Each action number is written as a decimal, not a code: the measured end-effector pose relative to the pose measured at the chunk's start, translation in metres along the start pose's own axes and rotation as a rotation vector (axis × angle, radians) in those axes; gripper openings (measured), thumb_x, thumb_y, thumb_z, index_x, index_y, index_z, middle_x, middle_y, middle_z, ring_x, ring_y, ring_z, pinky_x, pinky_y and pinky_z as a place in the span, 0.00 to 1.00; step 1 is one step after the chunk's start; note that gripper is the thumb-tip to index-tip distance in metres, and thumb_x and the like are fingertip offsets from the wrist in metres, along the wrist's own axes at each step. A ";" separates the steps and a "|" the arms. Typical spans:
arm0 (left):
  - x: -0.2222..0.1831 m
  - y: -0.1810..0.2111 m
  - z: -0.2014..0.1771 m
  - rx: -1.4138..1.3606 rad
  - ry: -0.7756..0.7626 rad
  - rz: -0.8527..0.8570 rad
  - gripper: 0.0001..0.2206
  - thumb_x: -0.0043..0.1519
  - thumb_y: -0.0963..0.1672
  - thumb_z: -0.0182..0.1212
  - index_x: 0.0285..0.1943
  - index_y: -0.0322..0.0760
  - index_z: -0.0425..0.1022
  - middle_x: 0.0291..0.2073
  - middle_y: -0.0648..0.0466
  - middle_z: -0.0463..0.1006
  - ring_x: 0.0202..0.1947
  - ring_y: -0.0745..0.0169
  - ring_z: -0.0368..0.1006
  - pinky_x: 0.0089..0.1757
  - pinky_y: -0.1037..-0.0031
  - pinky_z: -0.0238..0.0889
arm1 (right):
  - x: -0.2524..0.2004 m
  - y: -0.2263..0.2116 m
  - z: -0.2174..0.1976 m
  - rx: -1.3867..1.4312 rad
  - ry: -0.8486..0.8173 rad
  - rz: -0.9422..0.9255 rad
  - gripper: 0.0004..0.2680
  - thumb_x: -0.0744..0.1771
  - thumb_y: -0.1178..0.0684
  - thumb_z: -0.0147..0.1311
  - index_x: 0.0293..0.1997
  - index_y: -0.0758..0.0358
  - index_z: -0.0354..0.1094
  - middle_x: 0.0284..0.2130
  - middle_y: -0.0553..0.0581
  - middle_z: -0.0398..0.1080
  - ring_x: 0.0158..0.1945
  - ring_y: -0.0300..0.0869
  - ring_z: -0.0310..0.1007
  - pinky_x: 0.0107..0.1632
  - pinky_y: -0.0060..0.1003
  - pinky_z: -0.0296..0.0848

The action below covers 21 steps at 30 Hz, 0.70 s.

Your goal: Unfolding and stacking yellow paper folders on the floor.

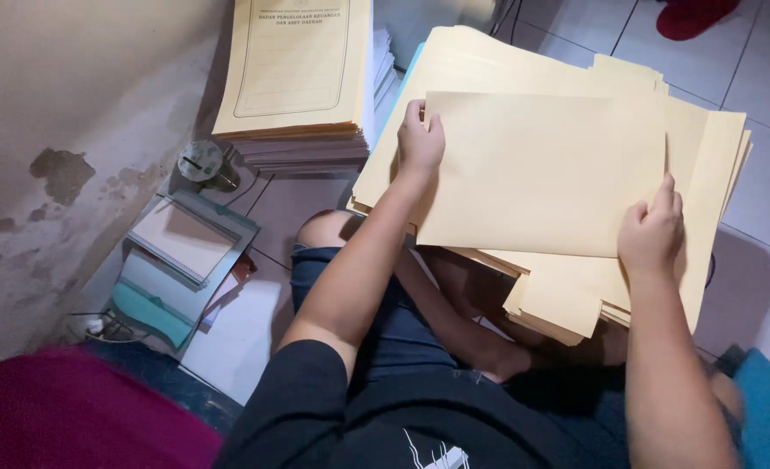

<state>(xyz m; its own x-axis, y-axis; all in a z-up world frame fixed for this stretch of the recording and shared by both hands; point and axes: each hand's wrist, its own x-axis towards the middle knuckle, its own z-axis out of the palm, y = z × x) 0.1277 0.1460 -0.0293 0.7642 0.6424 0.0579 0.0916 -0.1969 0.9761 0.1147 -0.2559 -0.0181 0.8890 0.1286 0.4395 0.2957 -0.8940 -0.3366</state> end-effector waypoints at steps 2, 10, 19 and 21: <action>-0.001 -0.012 0.004 -0.008 0.039 0.083 0.11 0.61 0.43 0.53 0.52 0.41 0.70 0.43 0.53 0.78 0.44 0.54 0.72 0.46 0.66 0.64 | -0.002 -0.032 -0.016 -0.170 -0.028 0.008 0.21 0.70 0.58 0.44 0.74 0.77 0.55 0.53 0.77 0.66 0.52 0.69 0.65 0.47 0.62 0.68; -0.110 0.059 -0.031 0.947 -0.334 0.392 0.48 0.53 0.63 0.67 0.80 0.51 0.49 0.78 0.32 0.32 0.78 0.27 0.29 0.66 0.38 0.36 | -0.006 -0.070 -0.022 -0.339 -0.060 -0.151 0.17 0.72 0.56 0.45 0.69 0.70 0.68 0.66 0.79 0.58 0.67 0.68 0.51 0.57 0.65 0.54; -0.113 0.070 -0.027 0.968 -0.667 0.483 0.37 0.65 0.64 0.38 0.81 0.52 0.50 0.80 0.42 0.46 0.80 0.42 0.37 0.70 0.39 0.27 | -0.007 -0.105 -0.021 -0.158 -0.564 -0.135 0.28 0.71 0.31 0.32 0.80 0.51 0.47 0.78 0.67 0.40 0.81 0.58 0.33 0.76 0.55 0.33; -0.091 0.070 -0.027 1.037 -0.592 0.396 0.37 0.65 0.63 0.34 0.82 0.49 0.49 0.79 0.40 0.47 0.80 0.41 0.39 0.71 0.42 0.29 | 0.002 -0.085 -0.020 -0.247 -0.533 -0.057 0.31 0.71 0.28 0.30 0.81 0.57 0.44 0.78 0.68 0.40 0.81 0.57 0.34 0.77 0.54 0.35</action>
<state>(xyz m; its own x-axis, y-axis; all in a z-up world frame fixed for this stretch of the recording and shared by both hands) 0.0473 0.0938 0.0390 0.9980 0.0291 -0.0557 0.0433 -0.9607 0.2743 0.0841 -0.1885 0.0275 0.9459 0.3206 -0.0498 0.3152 -0.9445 -0.0925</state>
